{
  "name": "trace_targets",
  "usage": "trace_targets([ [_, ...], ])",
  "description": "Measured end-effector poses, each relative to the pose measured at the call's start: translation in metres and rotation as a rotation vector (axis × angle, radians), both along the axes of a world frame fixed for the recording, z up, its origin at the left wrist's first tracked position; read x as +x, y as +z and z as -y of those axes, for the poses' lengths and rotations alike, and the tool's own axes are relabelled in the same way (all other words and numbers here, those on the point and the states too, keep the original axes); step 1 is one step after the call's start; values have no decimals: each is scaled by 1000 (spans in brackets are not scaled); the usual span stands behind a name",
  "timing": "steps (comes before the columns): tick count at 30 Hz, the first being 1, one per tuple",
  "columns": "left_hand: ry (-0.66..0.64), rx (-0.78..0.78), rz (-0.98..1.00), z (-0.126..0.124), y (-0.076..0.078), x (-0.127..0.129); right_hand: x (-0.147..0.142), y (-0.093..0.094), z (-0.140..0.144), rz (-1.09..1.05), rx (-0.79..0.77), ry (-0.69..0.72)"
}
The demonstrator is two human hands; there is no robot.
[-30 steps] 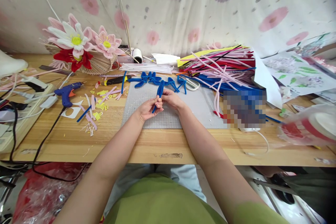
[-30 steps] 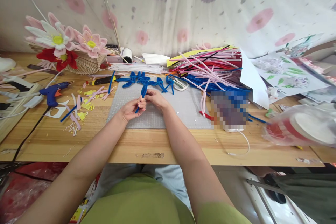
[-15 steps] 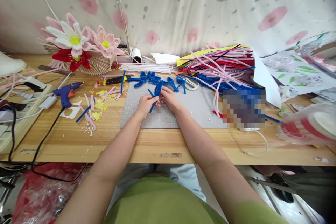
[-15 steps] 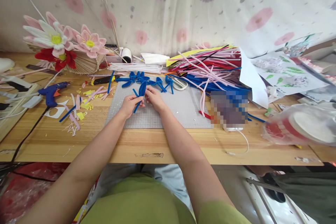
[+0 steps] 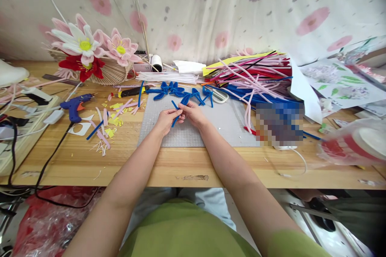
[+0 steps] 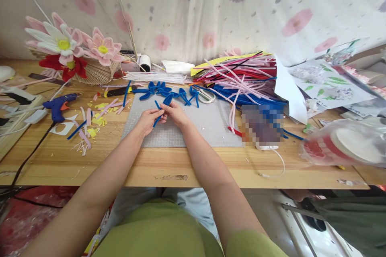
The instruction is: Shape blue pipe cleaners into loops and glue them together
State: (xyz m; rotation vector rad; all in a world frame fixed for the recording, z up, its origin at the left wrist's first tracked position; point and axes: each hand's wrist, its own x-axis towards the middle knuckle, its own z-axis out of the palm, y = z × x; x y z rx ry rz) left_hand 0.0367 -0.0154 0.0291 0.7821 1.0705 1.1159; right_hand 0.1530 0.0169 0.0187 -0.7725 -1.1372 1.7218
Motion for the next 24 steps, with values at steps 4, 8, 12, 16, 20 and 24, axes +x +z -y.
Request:
trace_targets([
  [4,46,-18,-1,-1,1,1,-1,-2,-1,41,41,-39],
  [8,104,-8,-14,0,2,4,-3,-4,-1,120,85,-155],
  [12,110,23,-67,-1,2,3,-6,-8,-3,205,84,-133],
  [16,136,25,-144,-2,0,2,-1,-5,-5,363,109,-342],
  [20,179,103,-277,-5,-9,0,1,13,3,685,531,-662],
  [24,237,238,-520,-9,-21,-5,-11,22,14,918,745,-404],
])
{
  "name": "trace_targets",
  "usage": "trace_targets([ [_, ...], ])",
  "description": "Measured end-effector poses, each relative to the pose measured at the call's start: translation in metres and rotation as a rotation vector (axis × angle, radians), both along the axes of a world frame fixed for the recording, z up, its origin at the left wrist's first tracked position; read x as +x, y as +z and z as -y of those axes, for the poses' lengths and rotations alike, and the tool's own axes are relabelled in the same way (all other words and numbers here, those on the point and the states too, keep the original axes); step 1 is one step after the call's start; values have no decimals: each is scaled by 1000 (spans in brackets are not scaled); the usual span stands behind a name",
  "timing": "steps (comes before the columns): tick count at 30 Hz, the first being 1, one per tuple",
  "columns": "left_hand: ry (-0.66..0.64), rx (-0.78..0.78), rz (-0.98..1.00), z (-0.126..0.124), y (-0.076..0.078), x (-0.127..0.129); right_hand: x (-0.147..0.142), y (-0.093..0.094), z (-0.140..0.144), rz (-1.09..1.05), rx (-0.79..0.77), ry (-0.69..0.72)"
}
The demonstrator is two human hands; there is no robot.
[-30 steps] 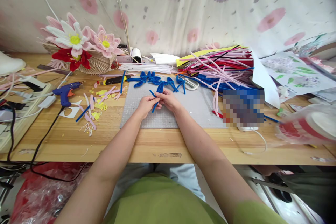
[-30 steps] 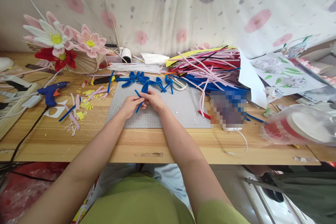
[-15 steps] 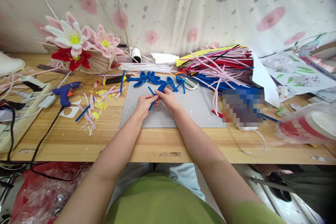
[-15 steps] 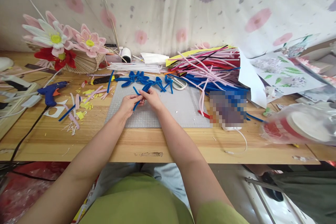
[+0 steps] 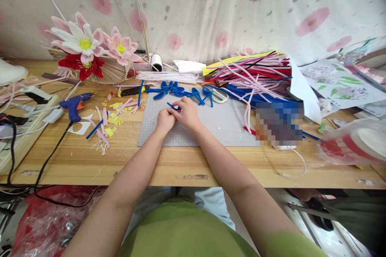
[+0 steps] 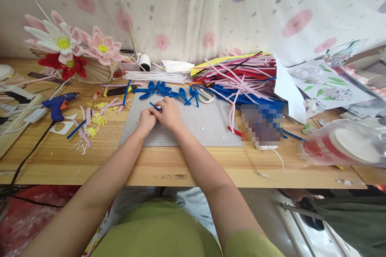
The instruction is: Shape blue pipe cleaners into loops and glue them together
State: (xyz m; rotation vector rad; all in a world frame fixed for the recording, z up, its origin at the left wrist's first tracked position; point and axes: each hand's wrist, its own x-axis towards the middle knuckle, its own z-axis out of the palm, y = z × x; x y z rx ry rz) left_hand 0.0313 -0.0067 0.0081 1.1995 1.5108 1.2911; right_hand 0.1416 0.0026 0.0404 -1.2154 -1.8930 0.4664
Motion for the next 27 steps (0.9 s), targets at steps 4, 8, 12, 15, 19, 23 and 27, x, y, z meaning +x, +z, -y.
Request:
trace_targets([
  [4,-28,-38,118,2,3,2,-8,-4,3,-33,-36,47],
  [8,-108,-156,423,6,17,8,-4,-9,2,-215,-1,46],
  [12,-170,-298,644,4,24,5,-2,-18,-3,-417,-61,-8],
  [15,-140,-359,734,1,26,0,-2,-26,-7,-602,-201,25],
  [19,-143,-362,775,1,27,-3,-3,-30,-10,-762,-371,-8],
  [23,-72,-300,820,3,28,-1,-3,-29,-7,-748,-407,-29],
  [27,-85,-272,930,4,29,-1,-7,-27,-5,-677,-389,-60],
])
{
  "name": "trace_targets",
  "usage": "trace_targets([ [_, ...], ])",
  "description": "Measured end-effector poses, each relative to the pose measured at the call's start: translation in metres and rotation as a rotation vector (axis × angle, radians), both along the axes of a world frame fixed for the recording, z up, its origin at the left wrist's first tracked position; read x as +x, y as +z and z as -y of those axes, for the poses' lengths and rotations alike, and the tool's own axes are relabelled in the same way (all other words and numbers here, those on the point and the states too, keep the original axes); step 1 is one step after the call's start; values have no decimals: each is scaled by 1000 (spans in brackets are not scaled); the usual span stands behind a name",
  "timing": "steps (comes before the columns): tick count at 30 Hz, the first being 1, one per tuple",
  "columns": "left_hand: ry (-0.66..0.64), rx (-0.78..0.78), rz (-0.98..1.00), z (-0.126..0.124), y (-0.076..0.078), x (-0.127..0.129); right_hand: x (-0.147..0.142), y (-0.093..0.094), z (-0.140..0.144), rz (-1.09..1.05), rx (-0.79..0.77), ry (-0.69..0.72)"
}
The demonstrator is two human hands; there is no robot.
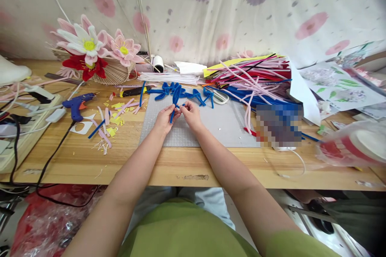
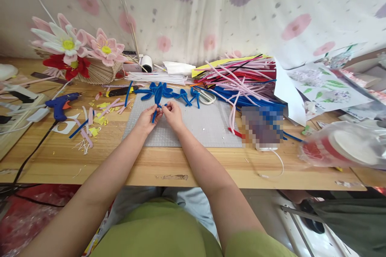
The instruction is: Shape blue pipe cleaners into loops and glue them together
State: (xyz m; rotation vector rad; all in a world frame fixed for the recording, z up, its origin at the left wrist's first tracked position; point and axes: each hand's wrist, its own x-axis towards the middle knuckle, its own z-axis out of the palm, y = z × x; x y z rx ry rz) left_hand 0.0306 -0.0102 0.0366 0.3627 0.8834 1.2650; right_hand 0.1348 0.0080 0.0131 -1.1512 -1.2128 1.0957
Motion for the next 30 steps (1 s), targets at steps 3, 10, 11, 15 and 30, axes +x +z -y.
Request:
trace_targets([
  [3,-3,-41,87,0,1,-2,-4,-1,0,83,18,-25],
  [10,89,-140,199,-2,4,-2,-13,1,7,117,101,-94],
  [11,107,-154,215,-2,5,-2,-15,3,9,120,111,-111],
  [15,126,-191,295,-3,9,-2,-19,8,15,119,146,-180],
  [30,-18,-35,-250,4,7,4,15,11,-5,-211,-161,76],
])
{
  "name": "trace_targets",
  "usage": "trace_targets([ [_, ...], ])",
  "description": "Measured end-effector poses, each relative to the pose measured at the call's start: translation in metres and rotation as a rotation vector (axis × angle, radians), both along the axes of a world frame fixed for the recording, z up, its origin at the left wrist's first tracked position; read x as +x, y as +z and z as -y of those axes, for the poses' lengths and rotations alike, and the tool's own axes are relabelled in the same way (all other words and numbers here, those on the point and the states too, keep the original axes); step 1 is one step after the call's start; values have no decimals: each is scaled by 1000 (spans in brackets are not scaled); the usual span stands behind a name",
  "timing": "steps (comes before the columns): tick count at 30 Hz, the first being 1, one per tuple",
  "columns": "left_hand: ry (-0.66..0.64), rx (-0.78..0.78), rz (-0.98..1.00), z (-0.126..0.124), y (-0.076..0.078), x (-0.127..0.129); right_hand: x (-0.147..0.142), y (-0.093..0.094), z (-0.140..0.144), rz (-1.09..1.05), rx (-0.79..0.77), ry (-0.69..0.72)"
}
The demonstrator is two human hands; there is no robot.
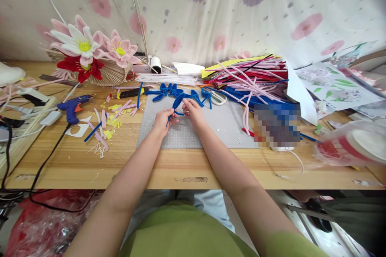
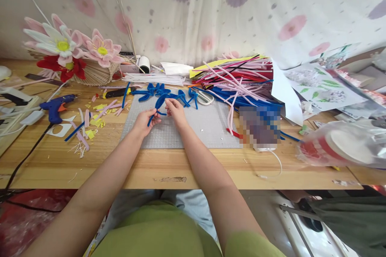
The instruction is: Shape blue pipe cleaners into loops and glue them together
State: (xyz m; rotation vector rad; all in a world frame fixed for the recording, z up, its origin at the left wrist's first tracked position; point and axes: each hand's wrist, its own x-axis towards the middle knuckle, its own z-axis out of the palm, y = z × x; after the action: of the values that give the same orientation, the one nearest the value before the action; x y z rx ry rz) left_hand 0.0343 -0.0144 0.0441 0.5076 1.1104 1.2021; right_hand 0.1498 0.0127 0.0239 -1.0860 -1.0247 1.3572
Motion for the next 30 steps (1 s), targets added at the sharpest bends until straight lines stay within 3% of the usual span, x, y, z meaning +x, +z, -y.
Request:
trace_targets([
  [5,-110,30,-134,3,-1,4,-3,2,0,120,12,144],
  [9,-176,98,-227,2,-4,2,0,4,-1,208,5,159],
  [18,-198,413,-830,1,-22,-7,12,0,-10,410,-6,80],
  [20,-187,408,-811,1,-22,-7,12,2,-8,343,-19,128],
  [24,-128,253,-540,-1,-19,-3,13,5,-4,102,-6,213],
  [30,-184,107,-387,-3,-13,-7,14,0,-10,52,18,142],
])
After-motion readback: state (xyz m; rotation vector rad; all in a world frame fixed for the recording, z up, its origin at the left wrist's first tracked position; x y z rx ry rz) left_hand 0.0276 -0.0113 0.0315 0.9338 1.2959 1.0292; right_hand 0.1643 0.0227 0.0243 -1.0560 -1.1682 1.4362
